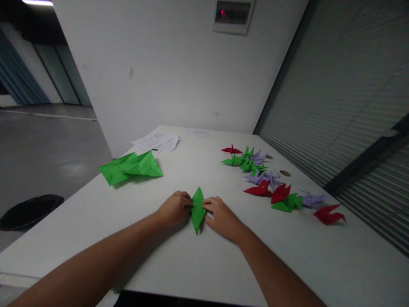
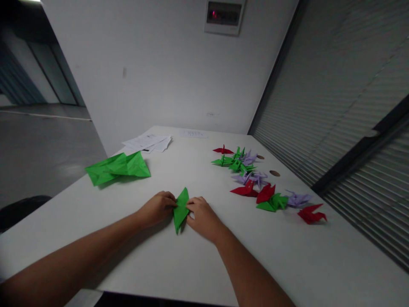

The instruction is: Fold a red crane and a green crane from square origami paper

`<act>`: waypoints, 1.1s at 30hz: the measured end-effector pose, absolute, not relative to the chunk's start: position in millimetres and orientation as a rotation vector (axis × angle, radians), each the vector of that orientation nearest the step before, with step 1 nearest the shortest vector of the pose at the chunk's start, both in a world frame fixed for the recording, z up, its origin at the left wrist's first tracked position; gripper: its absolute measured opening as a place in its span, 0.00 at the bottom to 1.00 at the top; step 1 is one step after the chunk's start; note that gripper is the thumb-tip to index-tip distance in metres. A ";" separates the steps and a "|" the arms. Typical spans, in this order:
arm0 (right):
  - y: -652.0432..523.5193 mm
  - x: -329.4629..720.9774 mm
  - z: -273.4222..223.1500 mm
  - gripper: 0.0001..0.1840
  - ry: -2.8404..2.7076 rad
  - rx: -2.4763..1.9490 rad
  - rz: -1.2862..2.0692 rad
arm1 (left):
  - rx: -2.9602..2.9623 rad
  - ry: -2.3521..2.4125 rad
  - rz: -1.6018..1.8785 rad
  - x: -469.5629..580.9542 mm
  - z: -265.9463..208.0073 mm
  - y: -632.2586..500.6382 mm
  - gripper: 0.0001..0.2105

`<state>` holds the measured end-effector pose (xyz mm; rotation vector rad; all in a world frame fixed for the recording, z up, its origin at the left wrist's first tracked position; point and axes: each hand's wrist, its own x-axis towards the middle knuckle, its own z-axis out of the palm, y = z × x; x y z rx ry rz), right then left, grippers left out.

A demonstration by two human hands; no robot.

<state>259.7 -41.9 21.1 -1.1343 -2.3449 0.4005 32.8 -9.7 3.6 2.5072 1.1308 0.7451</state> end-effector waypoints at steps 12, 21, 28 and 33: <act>-44.6 266.2 28.0 0.21 -2.306 -1.113 0.515 | 2.444 1.114 0.689 31.3 13.9 -10.6 0.10; -35.9 261.8 21.4 0.14 -2.163 -1.286 0.588 | 2.246 1.268 0.749 34.7 9.8 -12.3 0.12; -33.9 262.8 16.6 0.12 -2.166 -1.300 0.553 | 2.225 1.291 0.725 34.1 7.7 -12.2 0.11; -32.9 264.2 18.4 0.13 -2.253 -1.158 0.538 | 2.394 1.192 0.691 32.8 7.1 -10.9 0.11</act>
